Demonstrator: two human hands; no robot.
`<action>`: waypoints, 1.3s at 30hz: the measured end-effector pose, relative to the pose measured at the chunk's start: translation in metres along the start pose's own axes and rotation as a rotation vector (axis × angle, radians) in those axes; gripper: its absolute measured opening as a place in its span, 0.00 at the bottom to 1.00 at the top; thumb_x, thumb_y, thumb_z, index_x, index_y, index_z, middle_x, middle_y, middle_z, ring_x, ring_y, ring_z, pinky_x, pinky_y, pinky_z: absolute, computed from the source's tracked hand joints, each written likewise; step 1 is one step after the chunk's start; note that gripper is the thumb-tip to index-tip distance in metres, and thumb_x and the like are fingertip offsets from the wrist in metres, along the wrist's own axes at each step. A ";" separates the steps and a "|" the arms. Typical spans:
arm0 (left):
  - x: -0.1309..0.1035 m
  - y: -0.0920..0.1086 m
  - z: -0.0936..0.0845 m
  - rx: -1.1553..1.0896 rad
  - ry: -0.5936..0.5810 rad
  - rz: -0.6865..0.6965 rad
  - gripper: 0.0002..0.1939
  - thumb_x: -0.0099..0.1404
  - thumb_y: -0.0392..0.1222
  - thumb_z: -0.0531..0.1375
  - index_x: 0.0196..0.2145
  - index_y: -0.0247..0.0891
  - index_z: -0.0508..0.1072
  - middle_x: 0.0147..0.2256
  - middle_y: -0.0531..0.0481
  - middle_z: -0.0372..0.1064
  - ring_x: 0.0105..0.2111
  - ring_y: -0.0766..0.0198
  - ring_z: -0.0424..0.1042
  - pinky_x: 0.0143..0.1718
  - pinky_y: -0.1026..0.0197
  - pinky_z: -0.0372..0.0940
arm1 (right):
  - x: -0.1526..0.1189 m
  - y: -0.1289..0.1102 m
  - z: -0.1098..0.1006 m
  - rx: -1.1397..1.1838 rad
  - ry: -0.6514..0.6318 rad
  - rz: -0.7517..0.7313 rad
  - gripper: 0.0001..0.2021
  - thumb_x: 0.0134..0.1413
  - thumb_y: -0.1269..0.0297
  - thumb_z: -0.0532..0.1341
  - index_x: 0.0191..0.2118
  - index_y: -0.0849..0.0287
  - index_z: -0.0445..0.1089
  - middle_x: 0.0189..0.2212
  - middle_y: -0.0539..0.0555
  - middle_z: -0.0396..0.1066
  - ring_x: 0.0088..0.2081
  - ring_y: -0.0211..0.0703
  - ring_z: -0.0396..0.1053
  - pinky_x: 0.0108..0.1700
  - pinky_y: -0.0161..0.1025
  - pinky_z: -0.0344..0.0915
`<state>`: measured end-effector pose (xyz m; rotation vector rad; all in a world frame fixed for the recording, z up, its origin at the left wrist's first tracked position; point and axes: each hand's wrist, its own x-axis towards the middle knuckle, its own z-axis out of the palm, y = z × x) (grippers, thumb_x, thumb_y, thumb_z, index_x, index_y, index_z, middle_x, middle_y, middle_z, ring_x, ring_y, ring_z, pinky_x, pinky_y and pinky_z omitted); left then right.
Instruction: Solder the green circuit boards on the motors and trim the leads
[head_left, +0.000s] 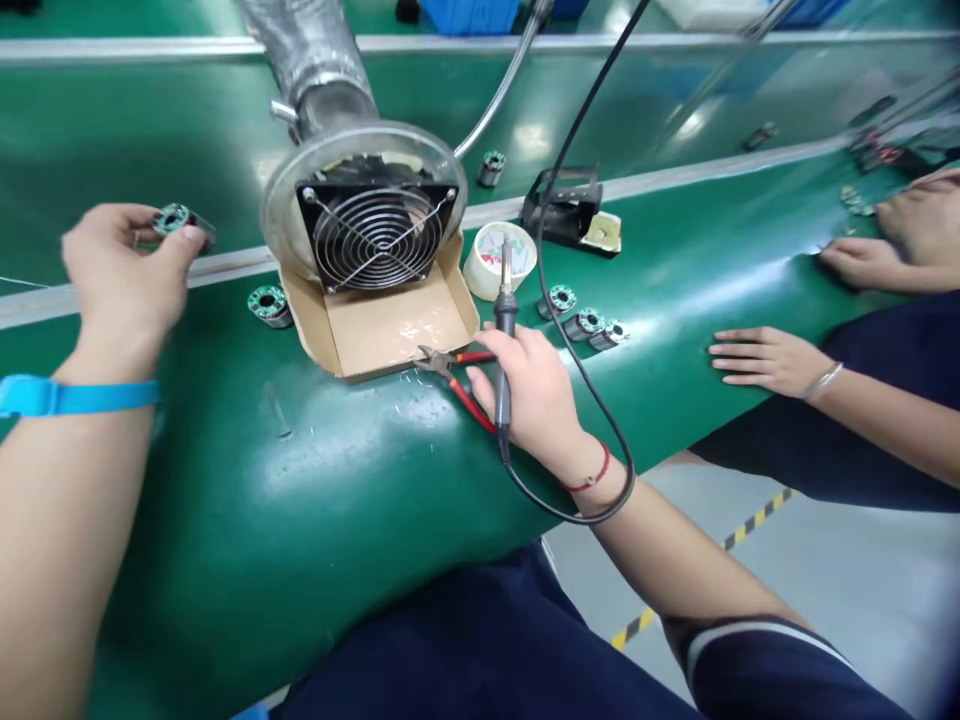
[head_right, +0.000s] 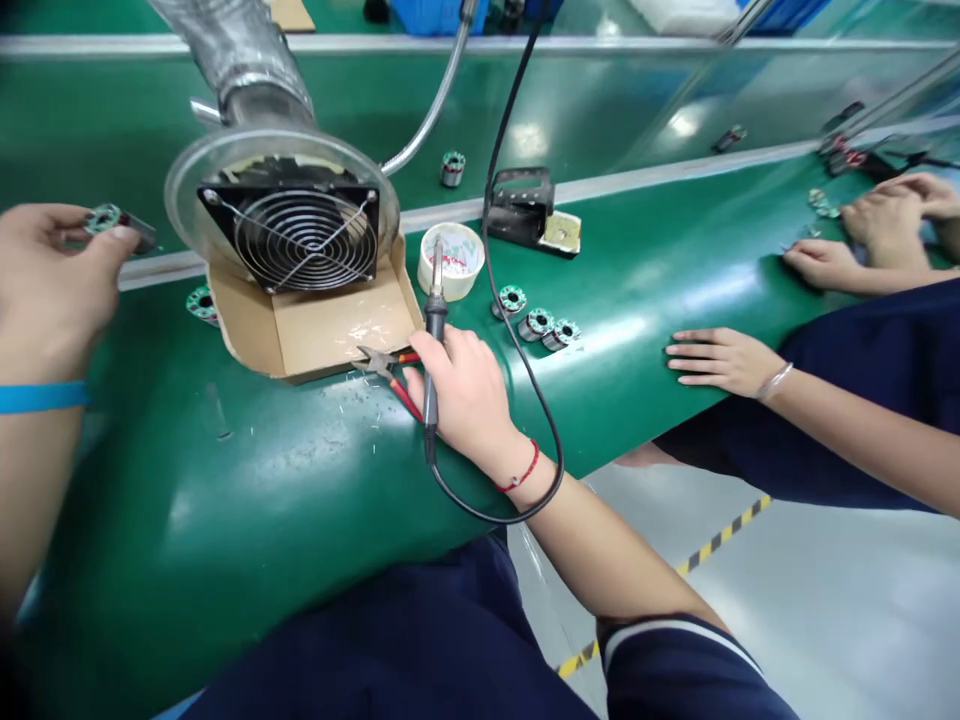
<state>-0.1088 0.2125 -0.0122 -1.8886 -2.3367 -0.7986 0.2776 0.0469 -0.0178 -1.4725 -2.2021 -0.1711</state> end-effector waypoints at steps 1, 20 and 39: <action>0.009 0.000 0.002 -0.083 -0.018 -0.095 0.21 0.66 0.52 0.64 0.48 0.32 0.74 0.37 0.57 0.64 0.37 0.70 0.64 0.42 0.63 0.66 | 0.007 0.006 0.001 -0.016 -0.020 0.016 0.14 0.68 0.64 0.57 0.56 0.59 0.70 0.47 0.62 0.76 0.43 0.54 0.70 0.45 0.48 0.70; -0.035 -0.002 -0.036 -0.401 -0.333 -0.074 0.31 0.62 0.41 0.62 0.62 0.33 0.66 0.56 0.42 0.74 0.40 0.61 0.72 0.50 0.51 0.71 | 0.046 0.053 0.009 -0.032 0.008 -0.076 0.16 0.65 0.69 0.56 0.54 0.62 0.74 0.40 0.62 0.79 0.39 0.56 0.72 0.43 0.48 0.70; -0.142 0.043 -0.069 -0.668 -0.446 0.018 0.31 0.61 0.53 0.68 0.59 0.39 0.74 0.49 0.42 0.75 0.44 0.52 0.76 0.44 0.53 0.71 | -0.019 -0.002 -0.022 0.520 0.264 0.388 0.14 0.61 0.58 0.69 0.50 0.52 0.76 0.42 0.54 0.81 0.38 0.47 0.80 0.40 0.45 0.78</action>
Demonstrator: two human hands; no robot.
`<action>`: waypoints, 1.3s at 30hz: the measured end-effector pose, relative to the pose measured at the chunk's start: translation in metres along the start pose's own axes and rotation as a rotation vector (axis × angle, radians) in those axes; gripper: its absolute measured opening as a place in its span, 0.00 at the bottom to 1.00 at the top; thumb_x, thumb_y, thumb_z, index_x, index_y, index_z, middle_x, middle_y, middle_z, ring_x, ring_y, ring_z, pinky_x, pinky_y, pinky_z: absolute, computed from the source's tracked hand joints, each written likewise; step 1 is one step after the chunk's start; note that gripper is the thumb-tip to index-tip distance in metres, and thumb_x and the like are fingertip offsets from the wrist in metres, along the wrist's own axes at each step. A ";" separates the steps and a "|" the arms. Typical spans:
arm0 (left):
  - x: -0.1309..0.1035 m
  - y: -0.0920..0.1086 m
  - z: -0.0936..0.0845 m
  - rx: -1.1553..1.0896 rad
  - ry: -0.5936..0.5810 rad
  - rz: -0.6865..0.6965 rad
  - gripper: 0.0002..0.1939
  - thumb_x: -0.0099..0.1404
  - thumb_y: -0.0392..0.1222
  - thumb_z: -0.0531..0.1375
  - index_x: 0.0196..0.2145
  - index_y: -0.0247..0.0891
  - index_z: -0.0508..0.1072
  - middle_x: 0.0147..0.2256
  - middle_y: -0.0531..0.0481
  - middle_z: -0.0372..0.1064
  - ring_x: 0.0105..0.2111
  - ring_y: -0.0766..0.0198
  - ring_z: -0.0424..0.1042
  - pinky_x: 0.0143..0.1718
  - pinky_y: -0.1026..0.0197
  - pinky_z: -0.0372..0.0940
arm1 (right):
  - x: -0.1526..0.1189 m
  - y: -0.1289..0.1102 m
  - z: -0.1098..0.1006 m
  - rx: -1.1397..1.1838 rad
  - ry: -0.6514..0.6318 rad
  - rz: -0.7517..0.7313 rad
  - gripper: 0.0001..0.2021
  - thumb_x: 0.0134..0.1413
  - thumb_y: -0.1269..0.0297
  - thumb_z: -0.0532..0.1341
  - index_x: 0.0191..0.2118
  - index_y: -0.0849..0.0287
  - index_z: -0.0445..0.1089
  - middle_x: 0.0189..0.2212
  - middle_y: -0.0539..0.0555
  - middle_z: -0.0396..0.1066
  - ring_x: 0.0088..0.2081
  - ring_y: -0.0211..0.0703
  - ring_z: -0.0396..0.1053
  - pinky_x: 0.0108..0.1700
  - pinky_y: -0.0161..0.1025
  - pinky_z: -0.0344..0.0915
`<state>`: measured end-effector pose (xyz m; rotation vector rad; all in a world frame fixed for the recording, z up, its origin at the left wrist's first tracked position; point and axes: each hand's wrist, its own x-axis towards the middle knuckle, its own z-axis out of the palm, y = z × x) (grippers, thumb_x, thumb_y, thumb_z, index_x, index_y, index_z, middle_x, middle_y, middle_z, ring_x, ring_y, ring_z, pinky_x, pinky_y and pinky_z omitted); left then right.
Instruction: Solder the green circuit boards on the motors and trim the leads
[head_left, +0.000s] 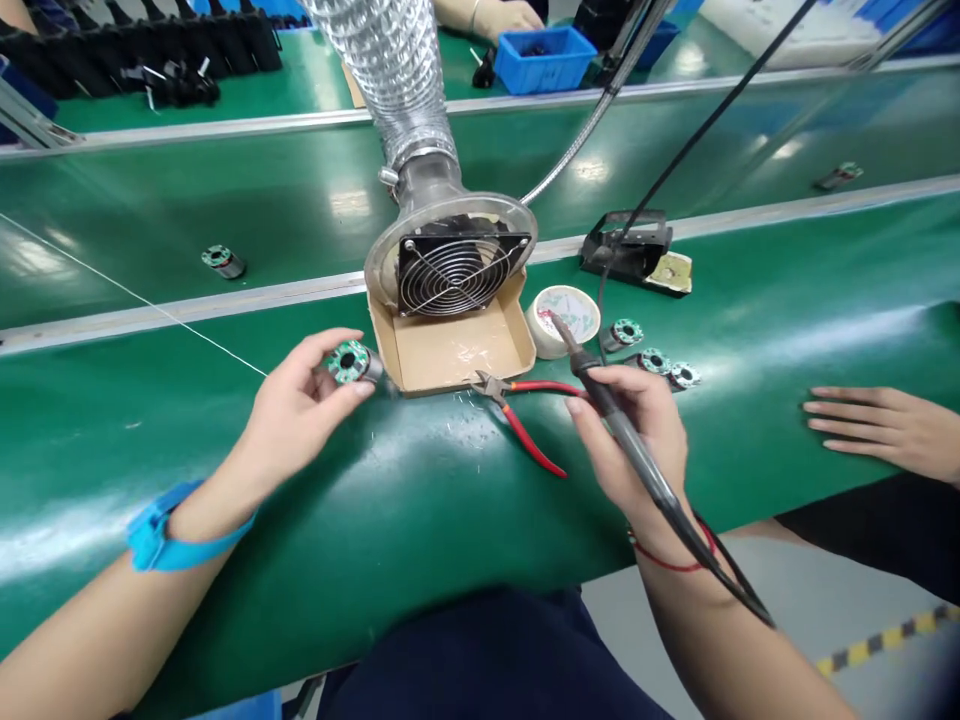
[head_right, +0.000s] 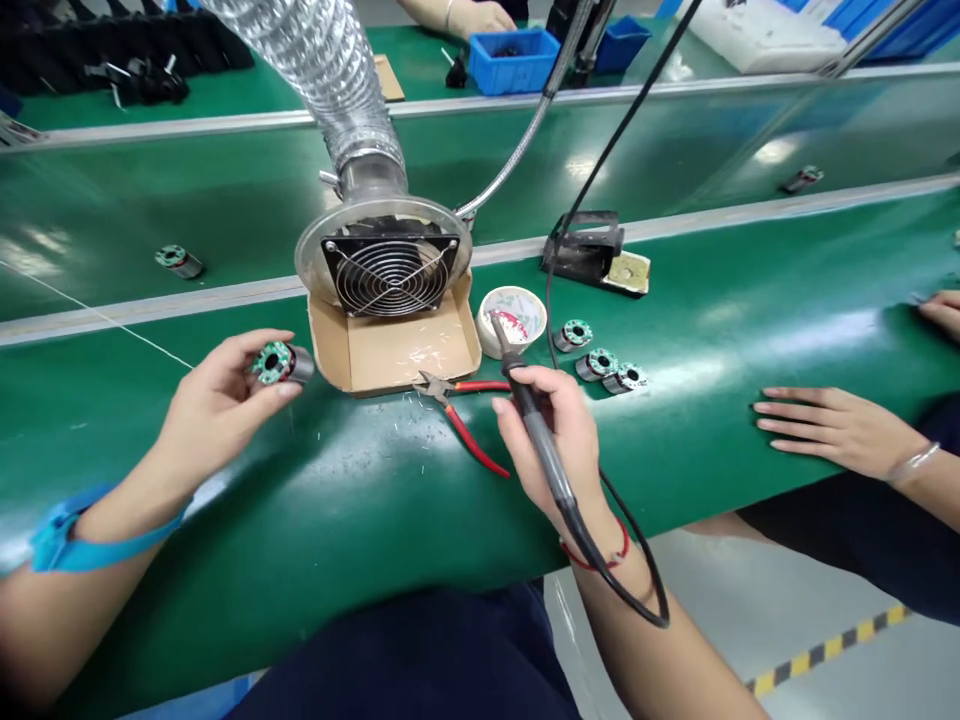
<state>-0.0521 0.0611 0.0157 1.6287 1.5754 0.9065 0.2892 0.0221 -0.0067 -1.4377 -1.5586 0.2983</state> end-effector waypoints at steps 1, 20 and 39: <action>-0.012 0.007 0.004 -0.012 -0.056 -0.007 0.30 0.61 0.53 0.69 0.58 0.40 0.75 0.47 0.43 0.76 0.43 0.53 0.76 0.42 0.54 0.70 | -0.003 -0.007 0.001 0.065 0.020 0.011 0.13 0.60 0.60 0.70 0.49 0.51 0.76 0.41 0.53 0.80 0.34 0.44 0.79 0.38 0.43 0.78; -0.060 0.038 0.047 0.068 -0.407 0.392 0.19 0.72 0.48 0.66 0.57 0.42 0.77 0.33 0.55 0.70 0.29 0.67 0.67 0.31 0.66 0.65 | 0.011 -0.065 0.027 0.600 -0.741 0.064 0.20 0.64 0.71 0.63 0.60 0.58 0.66 0.38 0.46 0.74 0.41 0.36 0.74 0.51 0.38 0.74; -0.064 0.029 0.043 0.070 -0.406 0.332 0.22 0.72 0.51 0.66 0.62 0.54 0.74 0.34 0.56 0.72 0.28 0.66 0.68 0.29 0.65 0.65 | 0.010 -0.064 0.040 0.581 -0.711 -0.032 0.16 0.61 0.67 0.59 0.54 0.54 0.64 0.34 0.44 0.74 0.36 0.37 0.74 0.45 0.35 0.72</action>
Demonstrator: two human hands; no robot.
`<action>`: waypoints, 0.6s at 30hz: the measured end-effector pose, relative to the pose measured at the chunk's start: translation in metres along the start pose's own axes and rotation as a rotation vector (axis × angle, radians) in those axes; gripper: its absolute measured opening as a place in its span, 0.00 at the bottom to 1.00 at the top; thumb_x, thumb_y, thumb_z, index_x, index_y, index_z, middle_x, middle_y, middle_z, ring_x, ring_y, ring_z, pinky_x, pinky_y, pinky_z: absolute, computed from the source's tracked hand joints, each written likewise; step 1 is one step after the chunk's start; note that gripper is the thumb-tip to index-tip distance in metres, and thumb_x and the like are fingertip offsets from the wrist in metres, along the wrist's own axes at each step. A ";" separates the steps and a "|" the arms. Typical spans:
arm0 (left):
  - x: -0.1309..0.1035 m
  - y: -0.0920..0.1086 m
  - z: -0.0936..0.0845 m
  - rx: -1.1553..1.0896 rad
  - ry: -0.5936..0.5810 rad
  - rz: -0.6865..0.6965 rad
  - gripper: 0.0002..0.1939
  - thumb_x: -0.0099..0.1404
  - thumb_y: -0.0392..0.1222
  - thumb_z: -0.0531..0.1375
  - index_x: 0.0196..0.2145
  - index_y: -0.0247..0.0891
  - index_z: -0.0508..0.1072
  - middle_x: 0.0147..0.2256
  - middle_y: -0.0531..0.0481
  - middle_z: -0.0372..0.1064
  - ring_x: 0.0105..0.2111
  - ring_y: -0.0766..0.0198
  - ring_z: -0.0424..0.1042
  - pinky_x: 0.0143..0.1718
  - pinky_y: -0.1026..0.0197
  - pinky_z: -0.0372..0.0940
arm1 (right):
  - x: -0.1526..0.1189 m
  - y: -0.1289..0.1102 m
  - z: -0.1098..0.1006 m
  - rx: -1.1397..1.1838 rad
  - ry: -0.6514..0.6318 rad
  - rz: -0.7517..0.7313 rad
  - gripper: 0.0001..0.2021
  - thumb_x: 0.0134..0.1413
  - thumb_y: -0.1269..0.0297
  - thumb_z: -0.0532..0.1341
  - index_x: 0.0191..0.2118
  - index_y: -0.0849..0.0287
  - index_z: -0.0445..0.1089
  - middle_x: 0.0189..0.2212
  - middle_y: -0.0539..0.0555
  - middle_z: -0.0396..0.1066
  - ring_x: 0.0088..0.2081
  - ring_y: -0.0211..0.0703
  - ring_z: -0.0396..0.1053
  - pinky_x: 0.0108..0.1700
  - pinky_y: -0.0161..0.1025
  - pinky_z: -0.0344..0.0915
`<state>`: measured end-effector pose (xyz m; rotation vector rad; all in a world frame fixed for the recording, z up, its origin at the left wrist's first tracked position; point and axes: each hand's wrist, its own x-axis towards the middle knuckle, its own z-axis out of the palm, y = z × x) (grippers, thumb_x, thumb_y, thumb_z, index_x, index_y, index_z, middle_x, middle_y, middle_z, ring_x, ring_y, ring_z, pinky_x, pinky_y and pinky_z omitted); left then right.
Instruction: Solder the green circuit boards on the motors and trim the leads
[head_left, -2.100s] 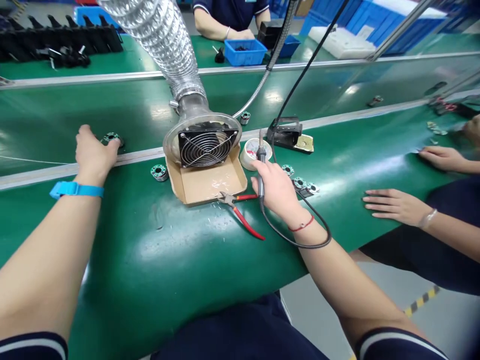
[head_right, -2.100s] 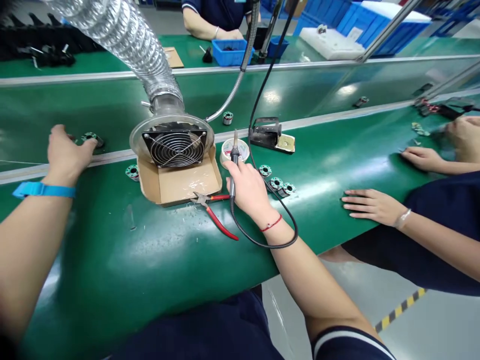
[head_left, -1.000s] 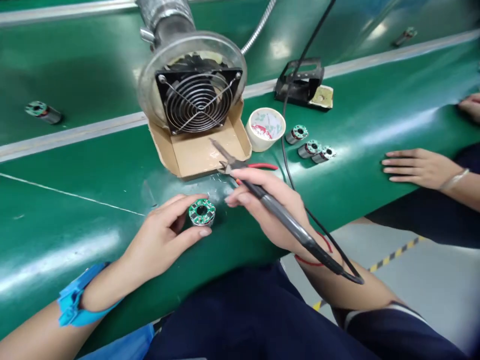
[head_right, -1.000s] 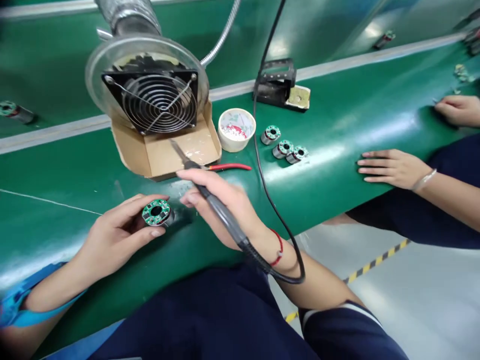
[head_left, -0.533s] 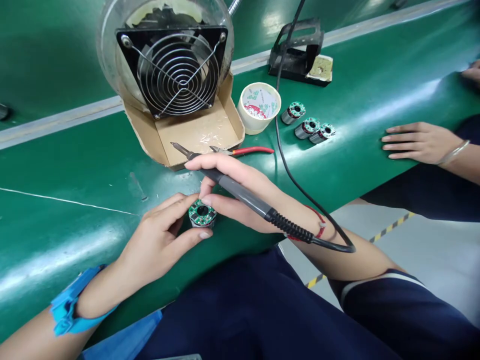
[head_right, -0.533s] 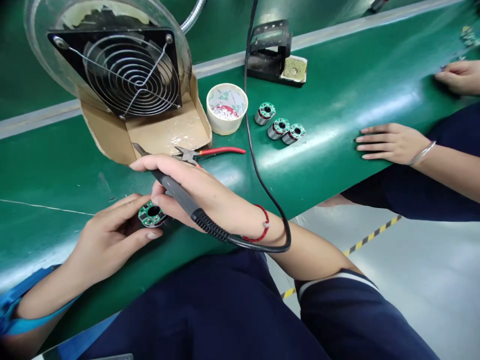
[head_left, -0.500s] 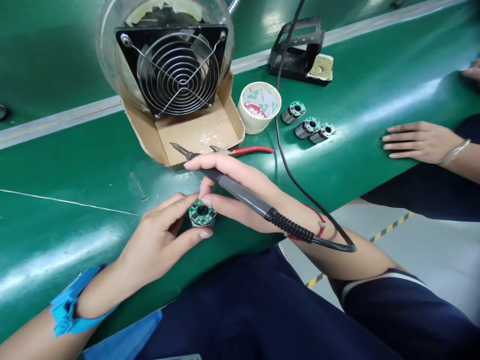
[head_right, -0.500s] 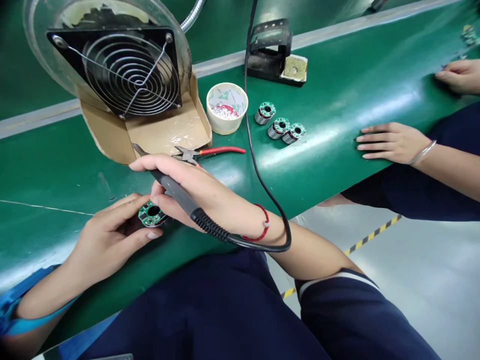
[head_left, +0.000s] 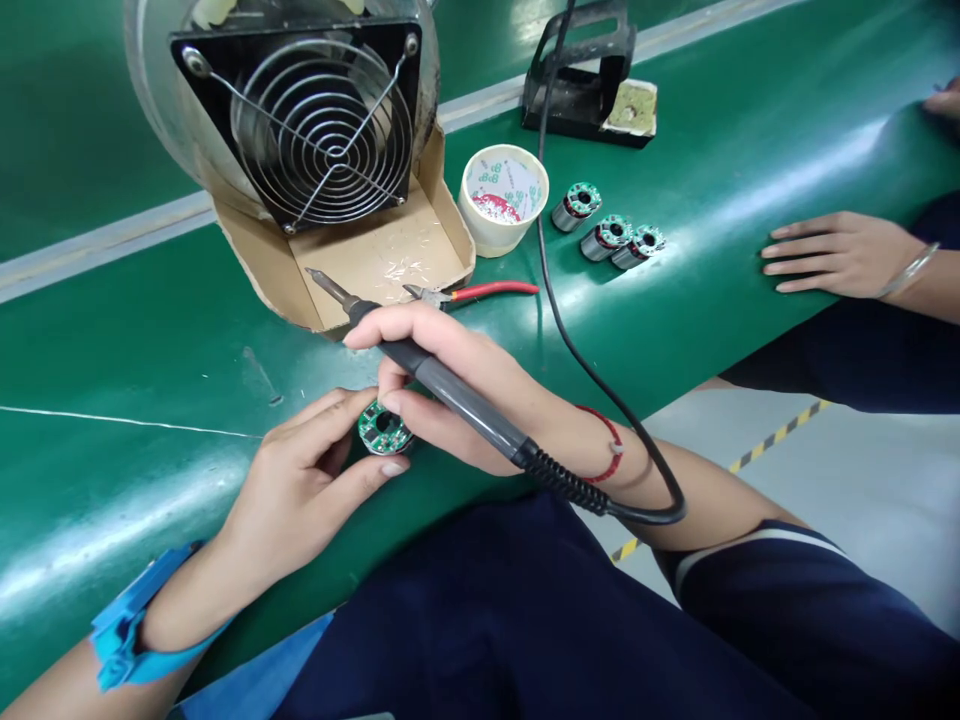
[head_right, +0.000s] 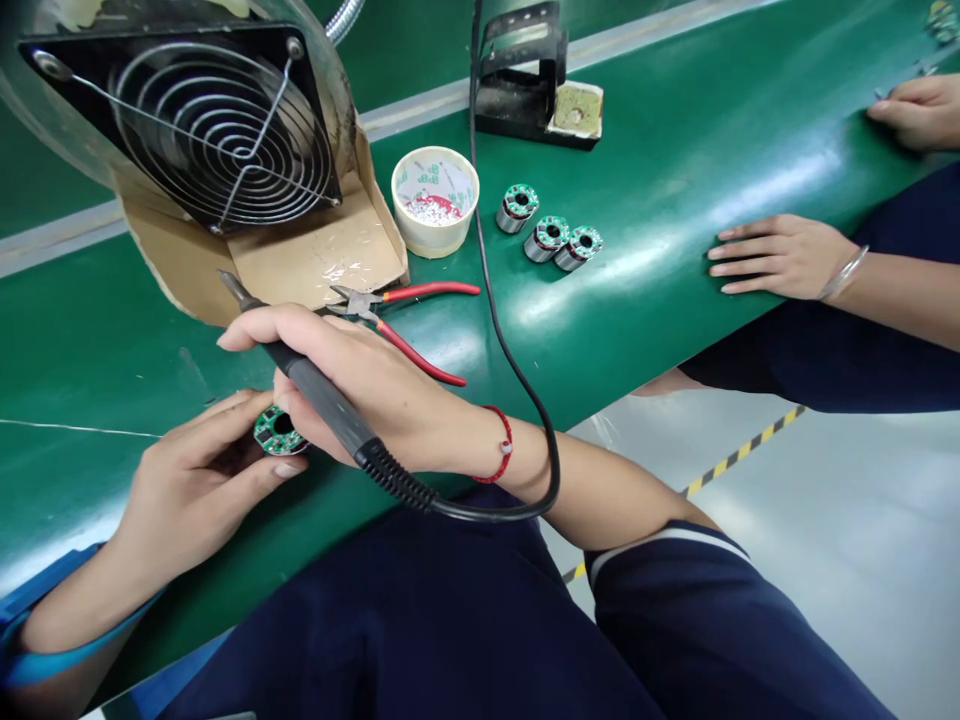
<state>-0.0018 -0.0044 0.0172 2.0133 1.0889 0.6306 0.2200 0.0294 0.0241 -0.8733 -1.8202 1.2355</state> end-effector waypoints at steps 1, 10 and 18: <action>0.000 0.000 0.000 -0.009 0.004 -0.002 0.22 0.72 0.52 0.66 0.62 0.54 0.74 0.32 0.56 0.71 0.27 0.66 0.66 0.28 0.65 0.64 | 0.000 0.000 -0.001 -0.007 0.000 0.002 0.16 0.61 0.68 0.59 0.54 0.54 0.64 0.34 0.44 0.74 0.36 0.36 0.74 0.45 0.34 0.72; 0.004 0.000 0.000 -0.021 -0.029 -0.012 0.23 0.71 0.55 0.65 0.61 0.52 0.76 0.27 0.56 0.65 0.23 0.66 0.63 0.26 0.65 0.64 | -0.005 -0.003 0.001 -0.152 0.003 -0.119 0.16 0.60 0.75 0.58 0.53 0.58 0.68 0.38 0.48 0.74 0.41 0.39 0.70 0.52 0.40 0.68; 0.007 -0.001 0.000 -0.022 -0.026 -0.097 0.19 0.69 0.52 0.67 0.55 0.46 0.78 0.34 0.52 0.71 0.29 0.63 0.69 0.29 0.62 0.64 | -0.012 0.005 0.006 -0.013 0.007 0.017 0.19 0.66 0.65 0.59 0.60 0.54 0.61 0.38 0.47 0.74 0.38 0.39 0.74 0.48 0.40 0.73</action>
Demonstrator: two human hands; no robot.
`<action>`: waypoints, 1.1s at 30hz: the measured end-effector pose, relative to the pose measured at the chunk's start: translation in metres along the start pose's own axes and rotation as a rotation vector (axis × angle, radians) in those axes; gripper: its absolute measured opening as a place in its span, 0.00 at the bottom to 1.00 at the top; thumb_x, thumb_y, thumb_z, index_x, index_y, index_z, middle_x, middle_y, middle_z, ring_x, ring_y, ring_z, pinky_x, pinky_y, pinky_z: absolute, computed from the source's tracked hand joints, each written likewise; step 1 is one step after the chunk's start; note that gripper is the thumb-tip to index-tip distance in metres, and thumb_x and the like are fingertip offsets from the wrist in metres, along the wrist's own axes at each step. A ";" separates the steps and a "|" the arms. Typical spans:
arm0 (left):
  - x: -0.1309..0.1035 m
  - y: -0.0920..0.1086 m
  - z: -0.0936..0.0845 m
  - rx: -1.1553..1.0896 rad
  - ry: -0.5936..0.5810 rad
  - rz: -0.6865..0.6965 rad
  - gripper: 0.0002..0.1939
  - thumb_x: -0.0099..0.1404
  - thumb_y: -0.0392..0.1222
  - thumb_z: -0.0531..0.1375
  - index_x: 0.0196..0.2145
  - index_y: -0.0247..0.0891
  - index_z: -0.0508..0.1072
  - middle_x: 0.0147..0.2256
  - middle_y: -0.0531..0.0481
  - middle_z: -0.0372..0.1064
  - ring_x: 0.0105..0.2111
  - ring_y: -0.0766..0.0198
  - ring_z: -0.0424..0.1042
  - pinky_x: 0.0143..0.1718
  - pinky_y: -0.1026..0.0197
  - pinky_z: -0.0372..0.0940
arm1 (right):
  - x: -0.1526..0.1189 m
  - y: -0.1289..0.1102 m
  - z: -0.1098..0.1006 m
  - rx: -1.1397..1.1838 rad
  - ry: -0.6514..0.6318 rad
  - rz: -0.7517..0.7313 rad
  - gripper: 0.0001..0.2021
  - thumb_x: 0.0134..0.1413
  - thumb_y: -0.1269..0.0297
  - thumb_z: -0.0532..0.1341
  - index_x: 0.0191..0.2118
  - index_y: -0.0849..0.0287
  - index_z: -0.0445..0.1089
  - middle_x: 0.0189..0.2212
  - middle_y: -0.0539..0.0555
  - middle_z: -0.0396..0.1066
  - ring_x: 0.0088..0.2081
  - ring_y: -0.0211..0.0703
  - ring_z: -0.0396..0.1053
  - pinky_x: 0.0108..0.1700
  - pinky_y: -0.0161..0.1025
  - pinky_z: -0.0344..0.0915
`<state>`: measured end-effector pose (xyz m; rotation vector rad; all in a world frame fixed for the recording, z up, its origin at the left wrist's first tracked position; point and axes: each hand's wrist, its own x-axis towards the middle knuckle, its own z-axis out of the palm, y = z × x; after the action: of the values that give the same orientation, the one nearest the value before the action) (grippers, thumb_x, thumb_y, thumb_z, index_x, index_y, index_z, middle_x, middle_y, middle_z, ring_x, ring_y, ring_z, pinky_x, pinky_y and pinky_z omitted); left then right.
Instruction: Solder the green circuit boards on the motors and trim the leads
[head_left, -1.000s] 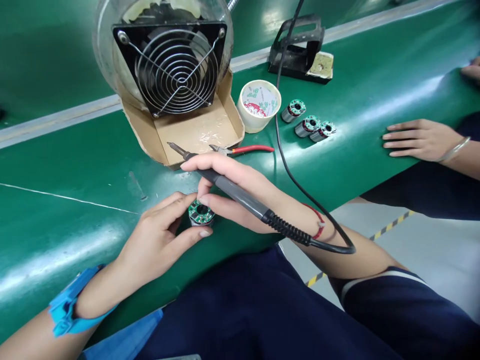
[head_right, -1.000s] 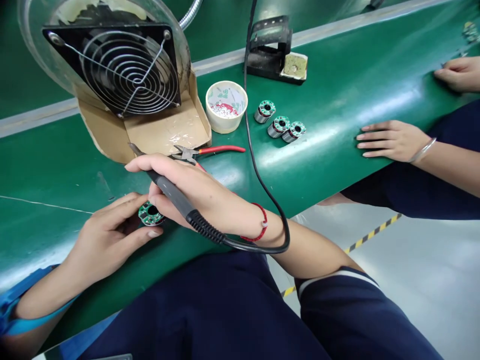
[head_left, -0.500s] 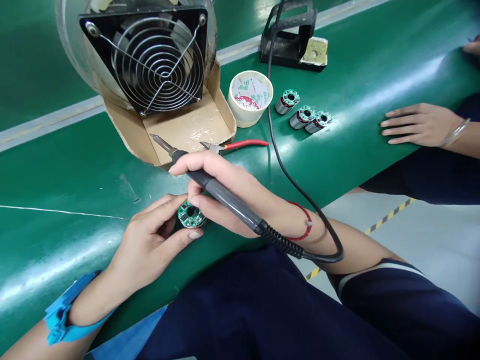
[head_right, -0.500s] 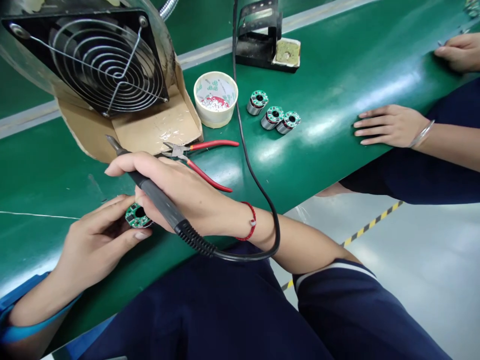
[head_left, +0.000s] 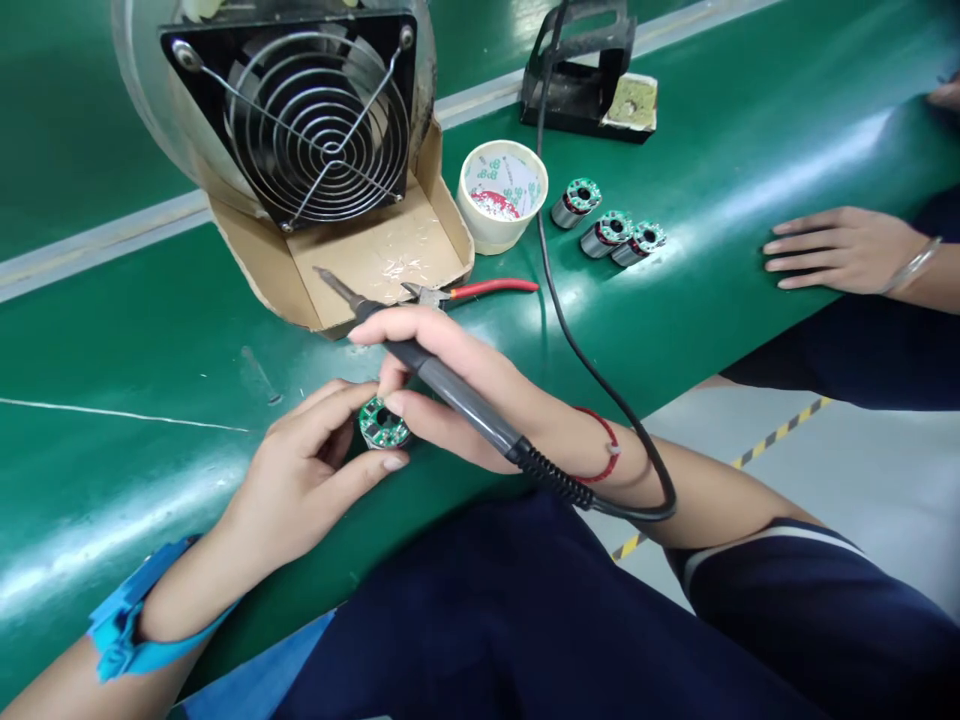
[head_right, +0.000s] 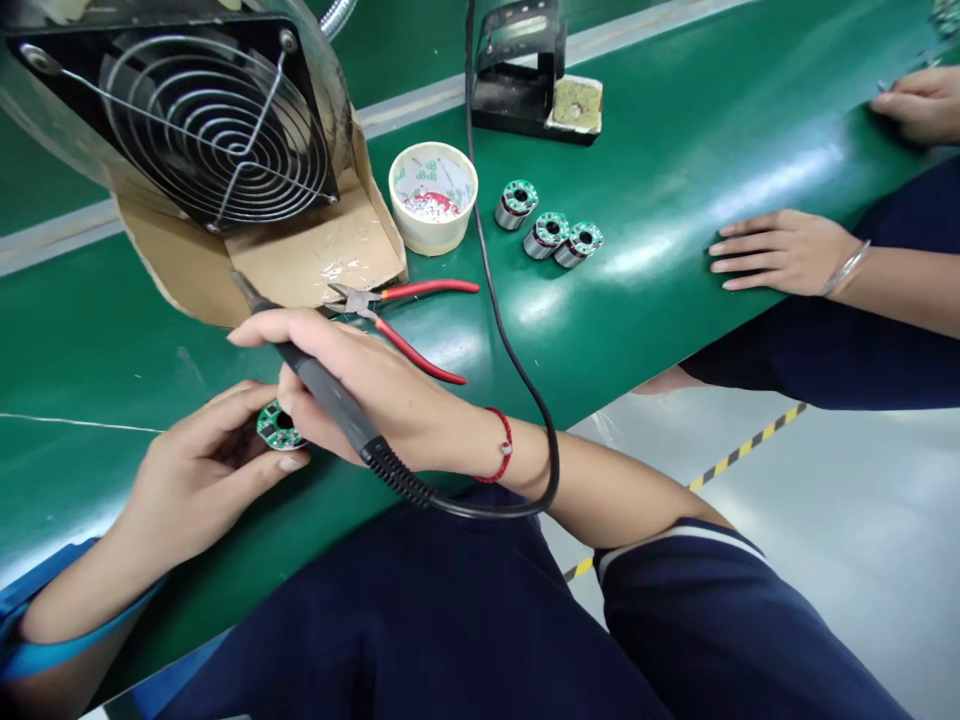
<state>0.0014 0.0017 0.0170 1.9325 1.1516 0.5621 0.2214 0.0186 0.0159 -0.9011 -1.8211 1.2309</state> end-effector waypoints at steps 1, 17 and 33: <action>0.001 0.000 0.000 0.020 0.022 -0.011 0.17 0.68 0.50 0.66 0.53 0.45 0.78 0.34 0.52 0.71 0.29 0.64 0.68 0.28 0.62 0.63 | -0.002 0.000 0.003 -0.034 0.045 0.004 0.21 0.67 0.61 0.62 0.62 0.55 0.61 0.42 0.51 0.76 0.42 0.41 0.75 0.50 0.42 0.74; 0.007 -0.023 -0.002 -0.157 0.241 -0.196 0.13 0.64 0.35 0.57 0.46 0.44 0.69 0.34 0.52 0.67 0.32 0.62 0.70 0.33 0.58 0.69 | -0.007 0.014 0.009 -0.422 0.104 -0.225 0.20 0.71 0.70 0.56 0.64 0.59 0.67 0.49 0.56 0.80 0.48 0.44 0.76 0.54 0.45 0.73; 0.005 -0.012 0.001 0.297 0.237 0.029 0.16 0.68 0.30 0.57 0.53 0.39 0.70 0.37 0.55 0.75 0.37 0.67 0.77 0.43 0.65 0.71 | -0.060 0.011 0.002 -0.110 0.400 0.035 0.09 0.62 0.66 0.69 0.48 0.54 0.77 0.35 0.49 0.82 0.30 0.38 0.80 0.32 0.35 0.76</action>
<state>-0.0020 0.0090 0.0062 2.1798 1.4242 0.6820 0.2497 -0.0307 -0.0068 -1.1536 -1.5658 0.8979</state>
